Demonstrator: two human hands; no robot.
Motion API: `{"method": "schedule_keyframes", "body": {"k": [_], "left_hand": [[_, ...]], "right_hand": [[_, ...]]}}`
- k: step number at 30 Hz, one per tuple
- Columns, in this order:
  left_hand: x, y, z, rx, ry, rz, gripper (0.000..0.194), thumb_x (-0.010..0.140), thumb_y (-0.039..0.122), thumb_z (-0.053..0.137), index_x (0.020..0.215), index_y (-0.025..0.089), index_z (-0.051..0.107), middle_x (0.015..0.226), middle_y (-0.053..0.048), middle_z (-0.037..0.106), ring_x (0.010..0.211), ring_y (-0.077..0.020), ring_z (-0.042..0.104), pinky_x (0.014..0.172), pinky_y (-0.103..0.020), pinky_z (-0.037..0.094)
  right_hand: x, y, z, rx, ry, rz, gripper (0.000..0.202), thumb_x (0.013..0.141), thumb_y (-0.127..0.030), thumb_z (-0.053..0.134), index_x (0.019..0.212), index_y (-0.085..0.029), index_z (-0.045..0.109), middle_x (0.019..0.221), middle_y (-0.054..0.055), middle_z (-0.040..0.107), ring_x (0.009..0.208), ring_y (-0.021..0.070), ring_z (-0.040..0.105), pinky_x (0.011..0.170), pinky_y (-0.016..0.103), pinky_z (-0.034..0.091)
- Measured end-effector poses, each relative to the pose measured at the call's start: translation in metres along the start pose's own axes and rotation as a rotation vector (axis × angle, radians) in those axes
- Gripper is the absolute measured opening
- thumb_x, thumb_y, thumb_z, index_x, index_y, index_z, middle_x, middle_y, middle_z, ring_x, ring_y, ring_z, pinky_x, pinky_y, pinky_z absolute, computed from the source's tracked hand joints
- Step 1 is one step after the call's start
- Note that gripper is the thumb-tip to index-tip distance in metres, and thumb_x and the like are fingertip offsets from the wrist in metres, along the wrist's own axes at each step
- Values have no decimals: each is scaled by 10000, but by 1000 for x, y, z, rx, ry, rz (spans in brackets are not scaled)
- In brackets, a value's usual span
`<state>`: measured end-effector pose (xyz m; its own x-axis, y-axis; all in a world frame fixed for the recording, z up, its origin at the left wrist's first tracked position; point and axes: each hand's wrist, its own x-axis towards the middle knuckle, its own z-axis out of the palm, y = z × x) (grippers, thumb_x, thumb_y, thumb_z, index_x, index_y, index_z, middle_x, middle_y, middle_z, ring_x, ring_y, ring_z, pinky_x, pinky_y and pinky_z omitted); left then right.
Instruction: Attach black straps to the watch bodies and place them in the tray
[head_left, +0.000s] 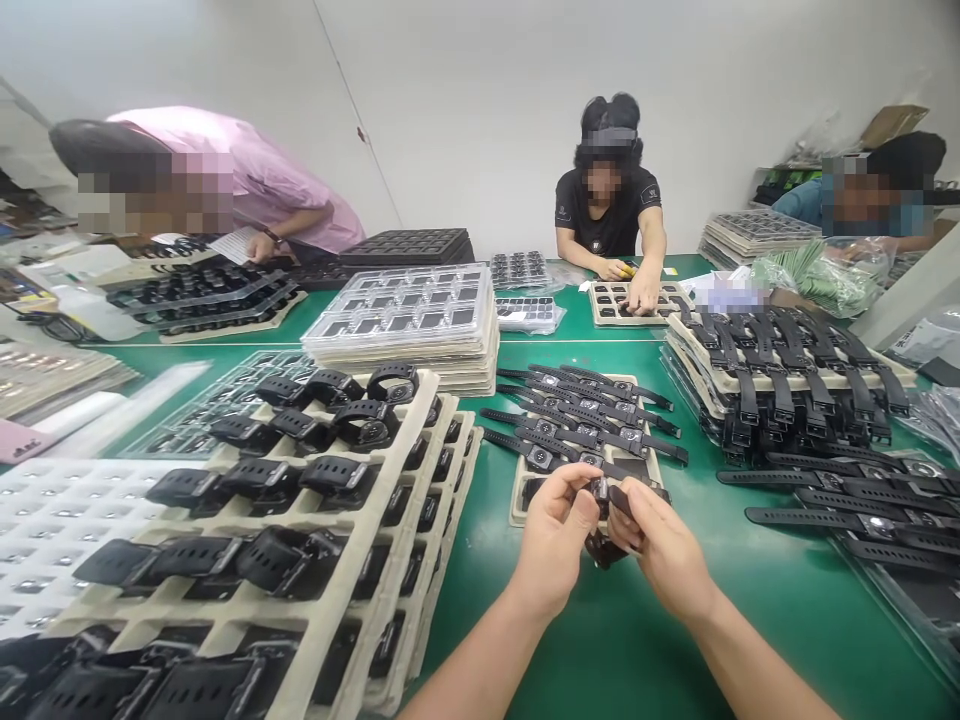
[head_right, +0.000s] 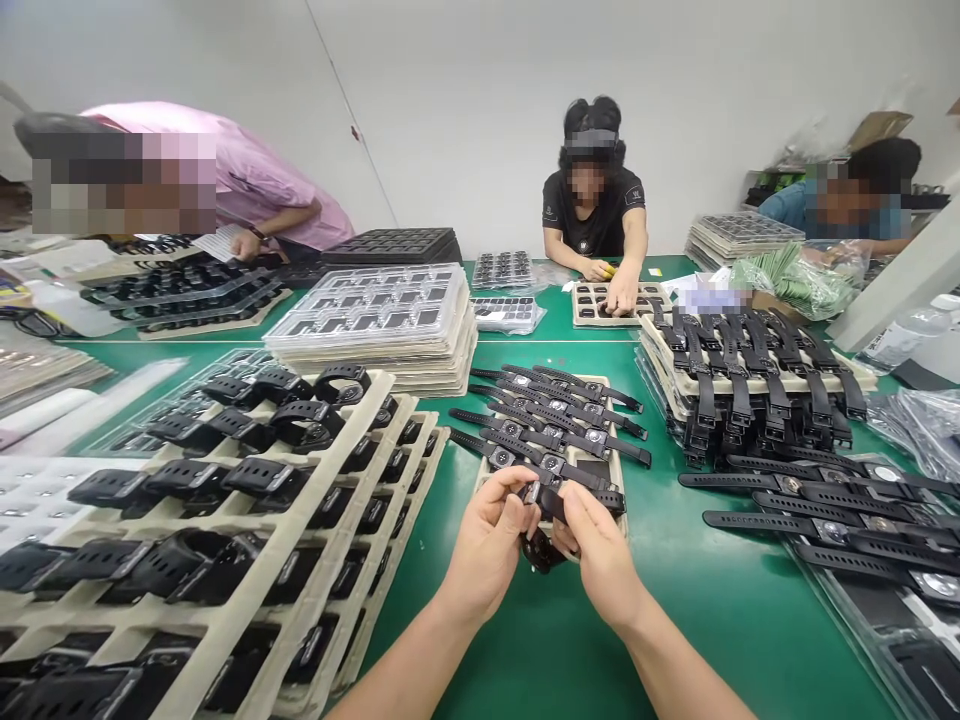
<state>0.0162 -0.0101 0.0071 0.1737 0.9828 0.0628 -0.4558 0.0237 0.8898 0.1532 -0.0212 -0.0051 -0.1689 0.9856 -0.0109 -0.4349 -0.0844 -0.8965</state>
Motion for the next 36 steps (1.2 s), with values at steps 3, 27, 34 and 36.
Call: {"method": "schedule_keyframes", "body": {"k": [3, 27, 34, 36], "left_hand": [[-1, 2, 2, 16, -47, -12, 411, 815, 533, 781, 1049, 204, 705, 922, -24, 661, 761, -111, 608, 719, -213, 511], [-2, 6, 5, 345, -131, 18, 275, 843, 399, 753, 1019, 189, 774, 895, -63, 727, 822, -214, 660, 790, -334, 523], [2, 6, 3, 141, -253, -215, 505, 803, 635, 728, 816, 131, 728, 604, 44, 441, 560, -84, 367, 551, -228, 314], [0, 4, 6, 87, -291, -345, 499, 786, 622, 752, 805, 125, 719, 591, 57, 396, 537, -71, 312, 522, -222, 252]], "right_hand": [[-1, 0, 3, 25, 2, 54, 472, 908, -624, 644, 711, -213, 518, 653, -47, 339, 593, 133, 257, 554, 294, 257], [-7, -9, 0, -20, 67, 107, 469, 943, -667, 527, 1169, -281, 669, 695, -22, 468, 530, 128, 290, 501, 264, 290], [0, -26, -13, -281, -26, -107, 309, 860, -470, 757, 693, -219, 691, 773, 9, 505, 733, 181, 478, 670, 302, 434], [2, -29, -14, -148, 87, -83, 327, 850, -468, 764, 683, -210, 653, 722, -8, 490, 648, 150, 446, 565, 270, 406]]}}
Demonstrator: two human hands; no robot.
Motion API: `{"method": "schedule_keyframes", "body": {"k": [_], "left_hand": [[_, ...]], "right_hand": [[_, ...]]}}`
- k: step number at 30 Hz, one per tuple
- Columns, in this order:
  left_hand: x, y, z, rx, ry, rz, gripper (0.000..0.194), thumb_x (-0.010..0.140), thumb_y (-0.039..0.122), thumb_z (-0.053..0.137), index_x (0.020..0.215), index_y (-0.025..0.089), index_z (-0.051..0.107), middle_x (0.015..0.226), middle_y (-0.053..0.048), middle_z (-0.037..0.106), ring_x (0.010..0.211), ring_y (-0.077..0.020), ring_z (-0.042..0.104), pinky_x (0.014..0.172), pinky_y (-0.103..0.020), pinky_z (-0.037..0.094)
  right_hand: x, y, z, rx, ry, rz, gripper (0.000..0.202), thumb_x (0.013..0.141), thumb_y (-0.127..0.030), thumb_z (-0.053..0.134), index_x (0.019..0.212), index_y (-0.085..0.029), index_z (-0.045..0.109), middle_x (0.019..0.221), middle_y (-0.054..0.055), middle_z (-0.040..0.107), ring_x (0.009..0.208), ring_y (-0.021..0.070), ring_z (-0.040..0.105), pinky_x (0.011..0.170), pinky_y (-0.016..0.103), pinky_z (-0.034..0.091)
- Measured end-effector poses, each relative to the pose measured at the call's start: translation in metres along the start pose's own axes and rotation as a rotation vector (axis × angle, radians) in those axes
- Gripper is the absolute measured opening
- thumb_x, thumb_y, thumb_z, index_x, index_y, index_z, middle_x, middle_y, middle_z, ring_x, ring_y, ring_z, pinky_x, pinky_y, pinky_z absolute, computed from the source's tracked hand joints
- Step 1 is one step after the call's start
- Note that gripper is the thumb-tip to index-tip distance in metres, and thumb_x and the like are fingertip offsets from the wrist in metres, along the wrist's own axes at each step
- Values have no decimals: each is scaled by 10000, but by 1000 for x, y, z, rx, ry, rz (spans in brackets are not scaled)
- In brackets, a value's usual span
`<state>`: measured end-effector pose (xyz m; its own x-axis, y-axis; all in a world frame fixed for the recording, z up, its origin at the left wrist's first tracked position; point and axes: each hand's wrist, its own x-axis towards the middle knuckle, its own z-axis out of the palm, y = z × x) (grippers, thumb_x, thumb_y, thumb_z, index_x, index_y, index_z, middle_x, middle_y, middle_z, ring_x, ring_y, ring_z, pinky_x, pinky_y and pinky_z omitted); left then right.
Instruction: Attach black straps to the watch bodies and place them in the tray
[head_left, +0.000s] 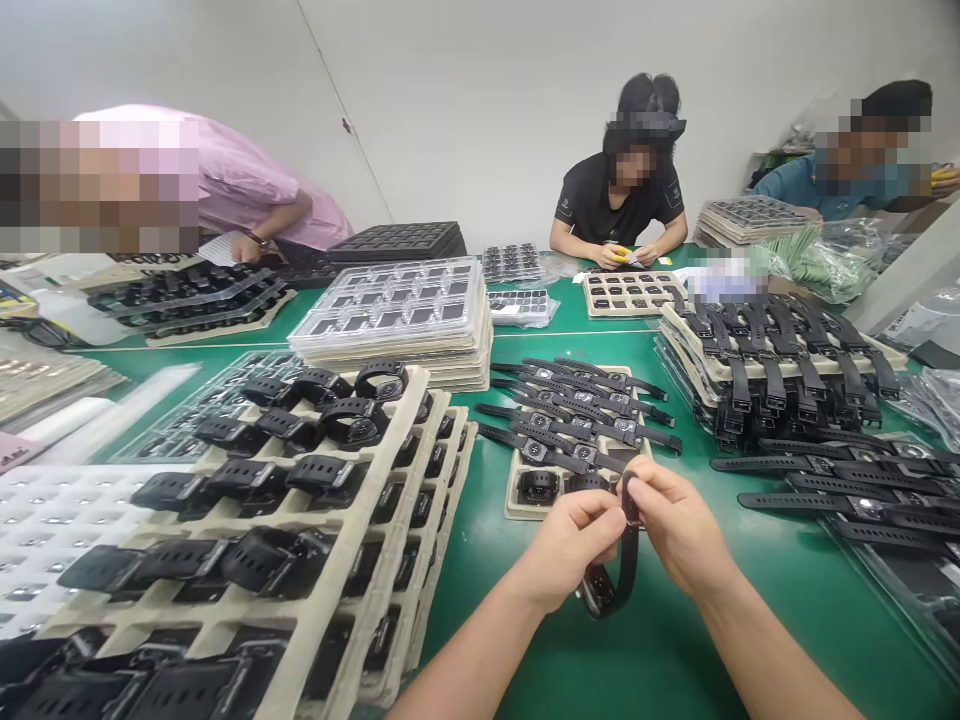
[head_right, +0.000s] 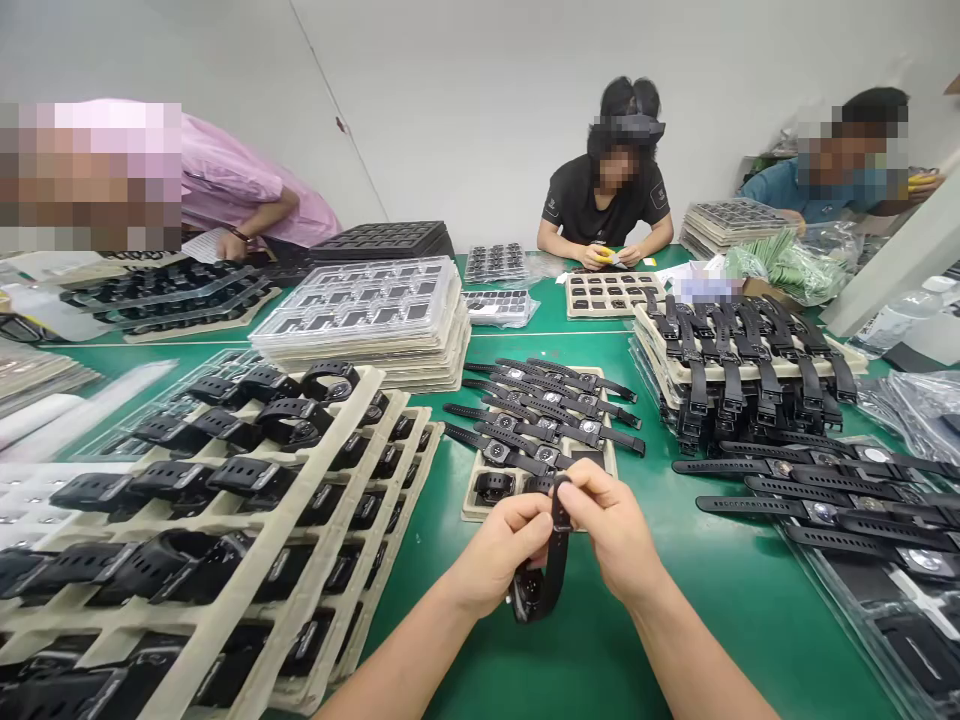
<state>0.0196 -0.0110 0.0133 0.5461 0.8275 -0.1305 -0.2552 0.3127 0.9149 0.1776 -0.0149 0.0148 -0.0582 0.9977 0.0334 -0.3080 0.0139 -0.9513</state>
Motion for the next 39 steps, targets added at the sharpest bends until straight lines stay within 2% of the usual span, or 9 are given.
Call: {"method": "schedule_keyframes", "body": {"k": [3, 5, 9, 12, 16, 30, 34, 37, 39], "left_hand": [[1, -5, 5, -80, -42, -114, 478, 793, 589, 759, 816, 112, 735, 593, 47, 413, 524, -64, 307, 499, -213, 220], [2, -8, 7, -151, -32, -150, 451, 790, 563, 770, 820, 114, 744, 600, 34, 445, 524, -68, 348, 495, -205, 252], [4, -14, 6, -288, -61, -185, 406, 784, 515, 786, 835, 115, 742, 655, -9, 552, 564, -107, 507, 589, -253, 467], [4, -16, 6, -306, -131, -203, 413, 834, 520, 732, 848, 108, 724, 633, -37, 610, 547, -141, 585, 586, -294, 536], [3, -17, 6, -301, -154, -198, 425, 852, 540, 717, 865, 115, 706, 629, -44, 643, 481, -130, 591, 507, -268, 525], [1, -16, 12, -257, -52, -188, 477, 798, 594, 759, 817, 119, 730, 634, -10, 564, 560, -119, 547, 589, -257, 435], [1, -14, 12, -35, 55, -39, 510, 860, 630, 663, 900, 126, 736, 687, -26, 597, 612, -133, 526, 609, -261, 420], [0, -12, 6, 409, 306, 252, 374, 937, 507, 612, 1033, 164, 726, 900, -75, 683, 777, -191, 592, 708, -304, 475], [-1, -10, 1, 706, 386, 455, 280, 974, 380, 570, 1133, 194, 706, 998, -95, 708, 887, -232, 626, 807, -355, 499]], "right_hand": [[2, -2, 3, 187, 175, 67, 293, 864, -480, 745, 781, -226, 628, 621, -42, 476, 528, 117, 408, 445, 230, 353], [3, -3, 5, 226, 211, 85, 288, 872, -482, 737, 808, -233, 607, 557, -63, 459, 463, 99, 387, 410, 213, 339], [4, -3, 7, 231, 248, 91, 312, 872, -501, 735, 825, -236, 577, 532, -75, 474, 411, 80, 368, 376, 196, 332], [5, -4, 5, 245, 286, 96, 332, 855, -511, 754, 828, -234, 571, 549, -75, 472, 434, 80, 361, 361, 183, 320], [6, -4, 3, 246, 263, 122, 342, 850, -525, 756, 836, -241, 566, 562, -74, 465, 437, 82, 360, 331, 171, 303], [6, 0, 5, 205, 273, 99, 336, 851, -534, 751, 893, -256, 568, 663, -66, 503, 434, 77, 393, 304, 179, 288], [4, 2, 3, 101, 226, 24, 333, 894, -560, 692, 1025, -265, 610, 716, -45, 509, 527, 107, 444, 419, 214, 395], [-2, 5, 2, -114, 150, -100, 377, 921, -544, 666, 1199, -293, 623, 781, -32, 503, 611, 128, 465, 558, 257, 456], [-5, 8, 3, -243, 81, -108, 358, 902, -516, 705, 1182, -297, 662, 809, -15, 545, 655, 146, 495, 596, 277, 460]]}}
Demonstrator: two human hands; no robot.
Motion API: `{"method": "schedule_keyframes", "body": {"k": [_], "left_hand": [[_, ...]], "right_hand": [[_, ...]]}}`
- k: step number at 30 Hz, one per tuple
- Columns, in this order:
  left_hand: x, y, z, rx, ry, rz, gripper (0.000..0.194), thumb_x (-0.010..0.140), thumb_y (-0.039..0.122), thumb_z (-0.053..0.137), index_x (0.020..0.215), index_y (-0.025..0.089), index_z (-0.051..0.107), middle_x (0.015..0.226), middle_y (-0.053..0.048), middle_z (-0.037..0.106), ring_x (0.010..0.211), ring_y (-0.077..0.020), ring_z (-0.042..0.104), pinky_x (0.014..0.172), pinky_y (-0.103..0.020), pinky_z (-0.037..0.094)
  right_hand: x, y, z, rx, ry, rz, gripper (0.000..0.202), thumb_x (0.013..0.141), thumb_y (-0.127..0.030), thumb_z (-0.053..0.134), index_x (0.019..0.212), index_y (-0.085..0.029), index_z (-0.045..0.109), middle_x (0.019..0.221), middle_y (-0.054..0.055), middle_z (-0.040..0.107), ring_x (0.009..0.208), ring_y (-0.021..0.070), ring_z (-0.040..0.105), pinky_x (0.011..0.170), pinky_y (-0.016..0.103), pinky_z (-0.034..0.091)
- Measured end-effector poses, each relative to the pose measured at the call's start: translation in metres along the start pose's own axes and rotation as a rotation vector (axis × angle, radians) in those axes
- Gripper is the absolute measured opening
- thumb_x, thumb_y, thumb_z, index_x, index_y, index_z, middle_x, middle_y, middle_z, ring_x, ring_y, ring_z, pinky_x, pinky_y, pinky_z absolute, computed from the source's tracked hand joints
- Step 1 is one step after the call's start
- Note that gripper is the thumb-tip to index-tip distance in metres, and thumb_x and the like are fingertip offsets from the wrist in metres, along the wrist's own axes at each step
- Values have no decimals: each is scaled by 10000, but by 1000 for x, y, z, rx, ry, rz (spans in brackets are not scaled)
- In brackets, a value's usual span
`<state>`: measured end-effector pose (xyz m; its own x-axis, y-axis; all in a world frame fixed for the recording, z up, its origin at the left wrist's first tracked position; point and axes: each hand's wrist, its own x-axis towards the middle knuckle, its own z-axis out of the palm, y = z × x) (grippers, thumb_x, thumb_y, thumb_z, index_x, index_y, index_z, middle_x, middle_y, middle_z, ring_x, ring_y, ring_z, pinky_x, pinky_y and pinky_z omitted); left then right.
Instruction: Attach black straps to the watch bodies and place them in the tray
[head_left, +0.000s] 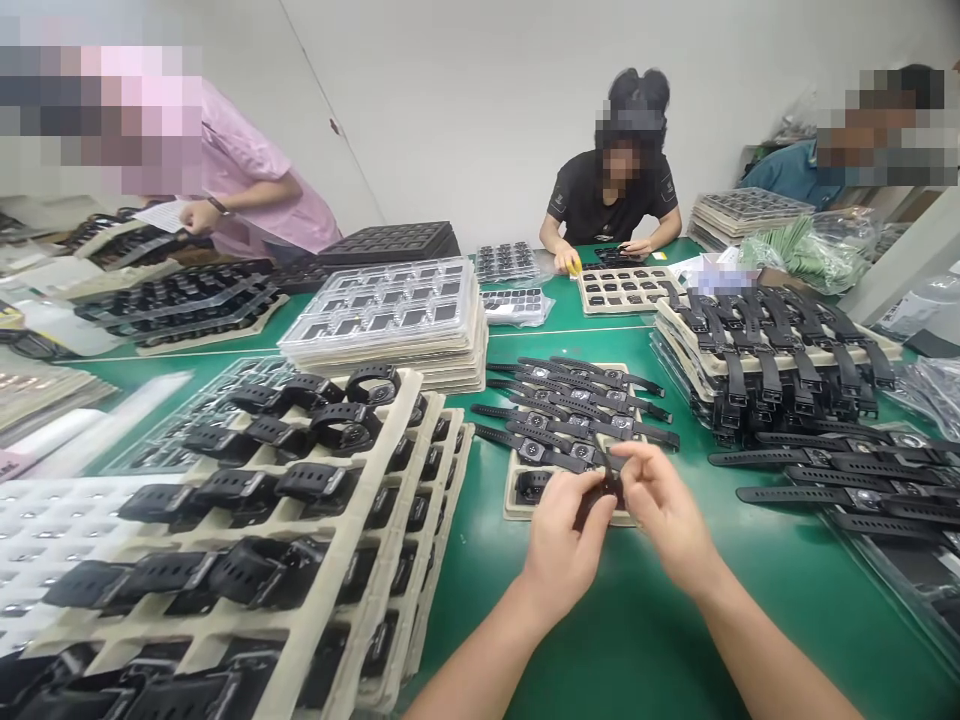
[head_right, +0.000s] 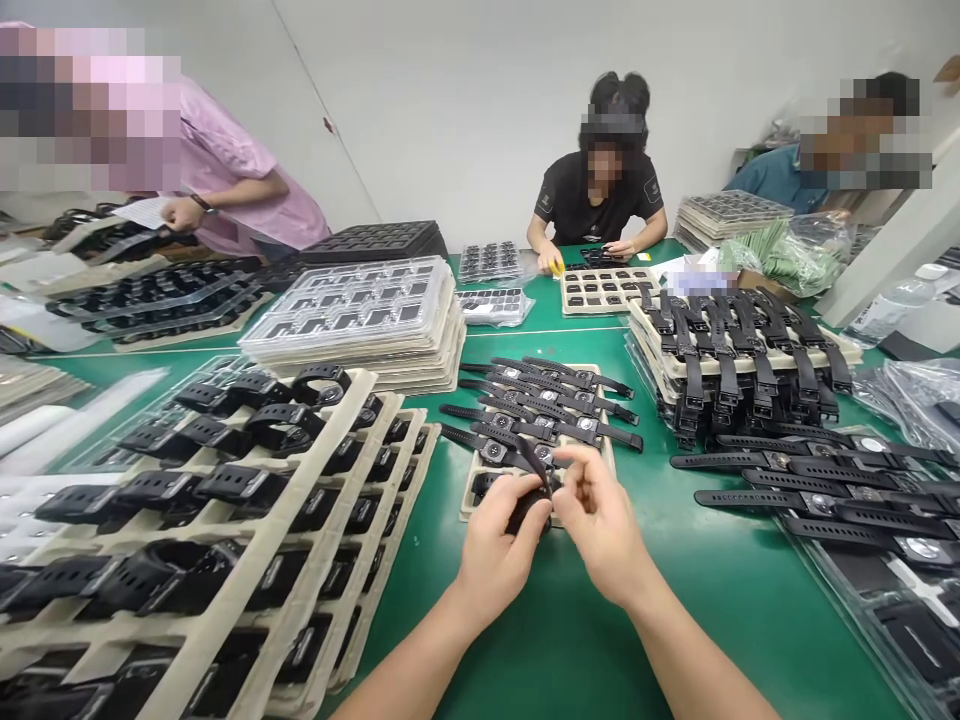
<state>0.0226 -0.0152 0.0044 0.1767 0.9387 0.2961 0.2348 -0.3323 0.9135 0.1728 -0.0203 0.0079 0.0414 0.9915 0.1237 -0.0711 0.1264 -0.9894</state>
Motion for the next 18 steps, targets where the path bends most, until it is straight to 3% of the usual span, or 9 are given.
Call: {"method": "schedule_keyframes", "body": {"k": [3, 9, 14, 18], "left_hand": [[0, -3, -4, 210, 4, 222, 284, 1001, 252, 506, 1240, 211, 654, 1036, -102, 730, 951, -247, 649, 874, -391, 508], [-3, -6, -1, 255, 67, 468, 366, 1006, 206, 511, 1371, 195, 478, 1130, -114, 713, 970, -221, 668, 841, -365, 535], [0, -7, -2, 389, 132, 656, 206, 991, 128, 521, 1164, 194, 610, 869, -45, 707, 757, -169, 643, 701, -313, 475], [2, -7, -3, 439, 189, 711, 198, 964, 100, 555, 1121, 164, 656, 830, -53, 705, 699, -165, 627, 649, -315, 448]], "right_hand": [[-1, 3, 3, -32, -23, 56, 294, 885, -517, 724, 1034, -264, 729, 859, 29, 645, 719, 181, 557, 659, 314, 496], [5, 6, 4, 230, 6, 183, 372, 849, -576, 739, 885, -206, 748, 742, 34, 654, 599, 152, 542, 522, 272, 462], [4, 3, 5, 303, 9, 208, 387, 832, -569, 762, 845, -183, 745, 651, 12, 602, 542, 129, 515, 475, 248, 442], [3, 4, 4, 210, 1, 141, 399, 902, -571, 681, 873, -179, 748, 631, 10, 587, 551, 136, 517, 512, 261, 465]]}}
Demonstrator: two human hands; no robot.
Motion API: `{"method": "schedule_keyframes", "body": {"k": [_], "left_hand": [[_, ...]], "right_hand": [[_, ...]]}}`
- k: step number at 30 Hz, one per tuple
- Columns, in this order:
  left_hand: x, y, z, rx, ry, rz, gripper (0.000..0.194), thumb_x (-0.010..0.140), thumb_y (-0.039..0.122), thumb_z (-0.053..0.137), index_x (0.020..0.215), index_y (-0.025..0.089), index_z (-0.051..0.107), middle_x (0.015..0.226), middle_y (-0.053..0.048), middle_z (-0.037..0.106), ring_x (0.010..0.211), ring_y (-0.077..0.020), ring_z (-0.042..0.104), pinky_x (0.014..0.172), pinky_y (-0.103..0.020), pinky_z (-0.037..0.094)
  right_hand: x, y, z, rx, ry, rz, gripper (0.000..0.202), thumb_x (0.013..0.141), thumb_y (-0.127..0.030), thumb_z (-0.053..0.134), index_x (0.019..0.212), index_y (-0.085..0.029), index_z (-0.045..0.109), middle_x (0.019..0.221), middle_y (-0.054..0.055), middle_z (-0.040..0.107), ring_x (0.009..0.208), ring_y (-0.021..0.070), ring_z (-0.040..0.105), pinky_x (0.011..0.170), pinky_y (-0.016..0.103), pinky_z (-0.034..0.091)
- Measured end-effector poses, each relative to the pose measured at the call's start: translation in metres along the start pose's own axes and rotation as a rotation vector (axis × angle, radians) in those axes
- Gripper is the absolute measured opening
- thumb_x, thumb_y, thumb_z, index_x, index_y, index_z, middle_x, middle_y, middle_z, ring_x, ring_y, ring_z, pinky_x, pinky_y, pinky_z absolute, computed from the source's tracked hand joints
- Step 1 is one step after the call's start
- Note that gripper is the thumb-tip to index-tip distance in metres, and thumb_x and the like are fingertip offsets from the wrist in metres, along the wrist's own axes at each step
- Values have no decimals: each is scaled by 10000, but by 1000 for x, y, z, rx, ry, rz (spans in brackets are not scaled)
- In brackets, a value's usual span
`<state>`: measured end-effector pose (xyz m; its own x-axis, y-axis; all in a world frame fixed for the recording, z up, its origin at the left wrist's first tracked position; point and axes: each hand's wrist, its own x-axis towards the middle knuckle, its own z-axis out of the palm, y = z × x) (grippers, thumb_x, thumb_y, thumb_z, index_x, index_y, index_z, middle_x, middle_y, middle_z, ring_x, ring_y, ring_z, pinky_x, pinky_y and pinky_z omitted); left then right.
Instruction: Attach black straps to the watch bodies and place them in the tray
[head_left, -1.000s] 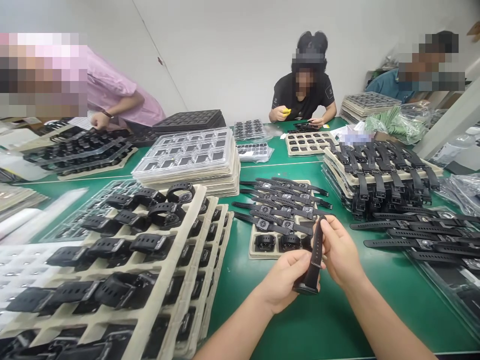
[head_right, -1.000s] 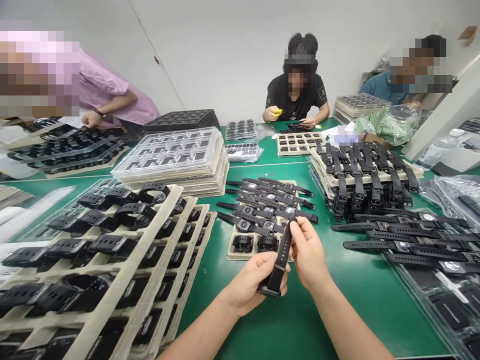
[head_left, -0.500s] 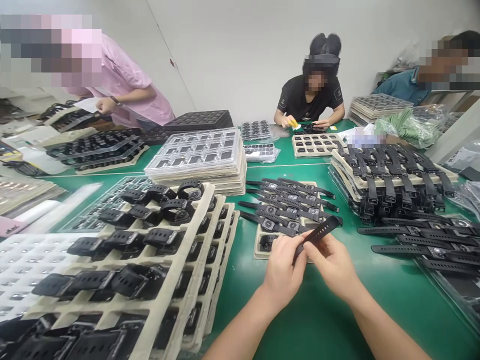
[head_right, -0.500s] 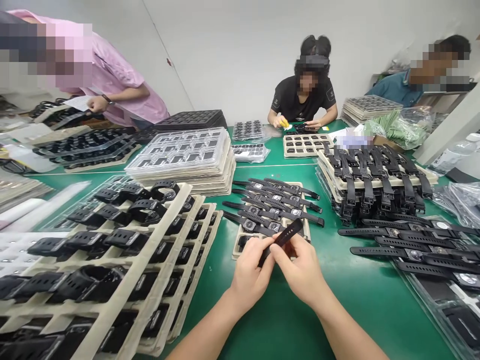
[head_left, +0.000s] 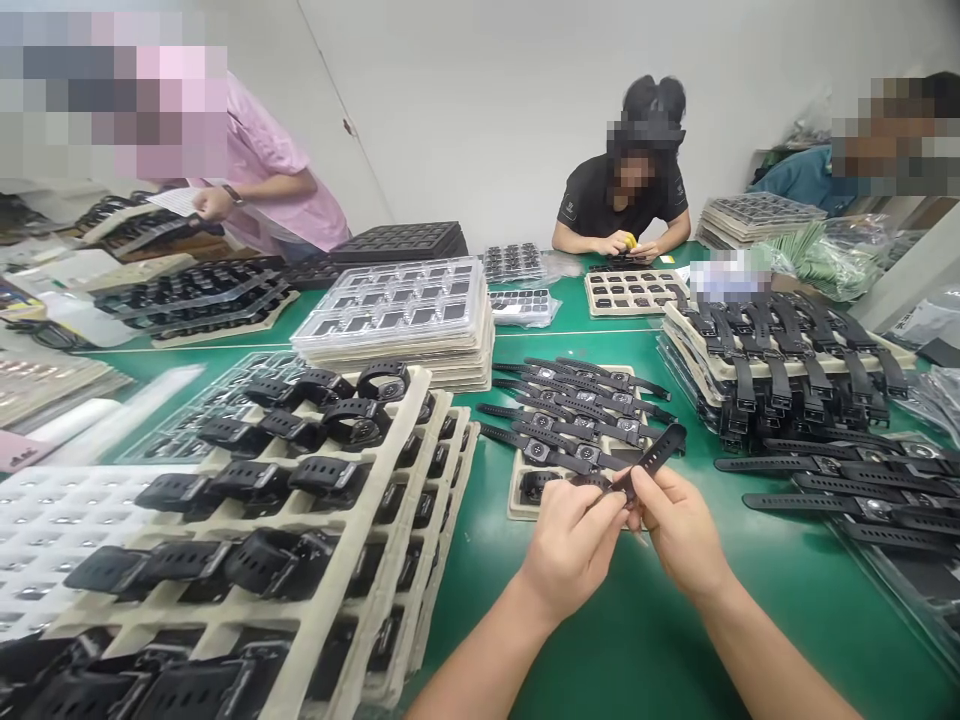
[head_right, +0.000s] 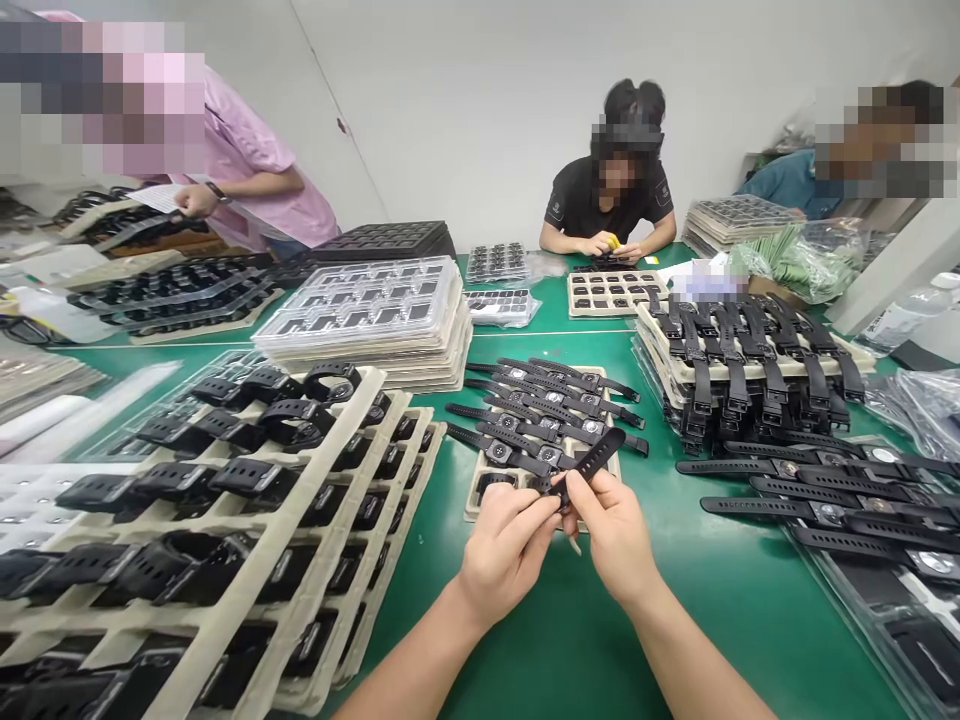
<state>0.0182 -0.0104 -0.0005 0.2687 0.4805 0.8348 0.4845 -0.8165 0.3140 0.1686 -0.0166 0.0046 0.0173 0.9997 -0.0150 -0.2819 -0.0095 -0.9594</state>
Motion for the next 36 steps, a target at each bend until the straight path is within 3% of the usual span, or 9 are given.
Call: {"method": "schedule_keyframes", "body": {"k": [4, 9, 14, 18, 23, 25, 28, 32, 36], "left_hand": [[3, 2, -3, -96, -28, -117, 217, 965, 96, 548, 1115, 190, 675, 915, -64, 752, 812, -185, 679, 732, -322, 496], [5, 3, -6, -595, -47, -710, 145, 992, 295, 567, 1009, 213, 685, 939, -48, 743, 830, -180, 701, 727, -285, 547], [6, -2, -1, -1014, 170, -1048, 376, 863, 520, 734, 1029, 208, 605, 877, -22, 697, 809, -172, 689, 714, -260, 530], [9, 1, -2, -1148, 174, -1072, 415, 855, 507, 755, 1083, 218, 564, 836, -2, 675, 785, -159, 676, 724, -258, 510], [5, 7, -7, -1155, -98, -951, 354, 977, 518, 575, 1167, 219, 572, 1025, -60, 680, 933, -190, 656, 857, -321, 513], [3, 5, -10, -1135, -120, -918, 369, 1004, 540, 498, 1207, 236, 557, 1090, -69, 658, 984, -195, 628, 890, -330, 500], [4, 1, -14, -1031, -129, -872, 454, 938, 534, 626, 1288, 261, 531, 1171, -73, 622, 1038, -206, 584, 944, -344, 477], [11, 0, -16, -870, -248, -905, 346, 867, 408, 733, 1143, 206, 682, 1056, -81, 676, 980, -227, 603, 914, -356, 488], [17, 1, -15, -793, -218, -942, 224, 852, 338, 715, 1004, 187, 779, 897, -66, 680, 881, -220, 608, 842, -348, 508]], "right_hand": [[0, -2, -4, -262, -45, -172, 454, 1026, -529, 474, 921, -194, 762, 677, 28, 558, 647, 174, 546, 591, 296, 494], [-4, -1, -2, -567, -184, -326, 306, 964, -323, 616, 1261, -291, 683, 1140, 83, 626, 954, 230, 611, 819, 361, 556], [-8, 2, 3, -629, -181, -262, 415, 898, -184, 610, 1298, -295, 626, 960, 24, 624, 842, 196, 601, 786, 332, 559], [-10, -5, 3, -629, -205, -230, 412, 881, -172, 604, 1276, -290, 614, 919, 4, 606, 815, 183, 596, 784, 319, 545], [-11, -9, 4, -585, -238, -124, 270, 896, -286, 675, 1161, -248, 645, 837, 0, 638, 737, 184, 603, 664, 293, 523], [-10, -5, 6, -546, -188, -189, 125, 942, -330, 637, 993, -232, 694, 824, 15, 659, 728, 180, 611, 656, 287, 509], [-9, 2, 4, -372, -61, -247, 219, 977, -403, 605, 887, -228, 701, 735, 8, 649, 648, 158, 605, 597, 261, 502], [-7, 6, -1, -179, 55, -241, 256, 938, -480, 662, 907, -231, 712, 653, -9, 627, 608, 152, 615, 564, 244, 520], [-3, 3, -5, -244, -25, -195, 276, 923, -490, 678, 904, -219, 729, 651, -7, 607, 594, 150, 584, 542, 246, 498]]}}
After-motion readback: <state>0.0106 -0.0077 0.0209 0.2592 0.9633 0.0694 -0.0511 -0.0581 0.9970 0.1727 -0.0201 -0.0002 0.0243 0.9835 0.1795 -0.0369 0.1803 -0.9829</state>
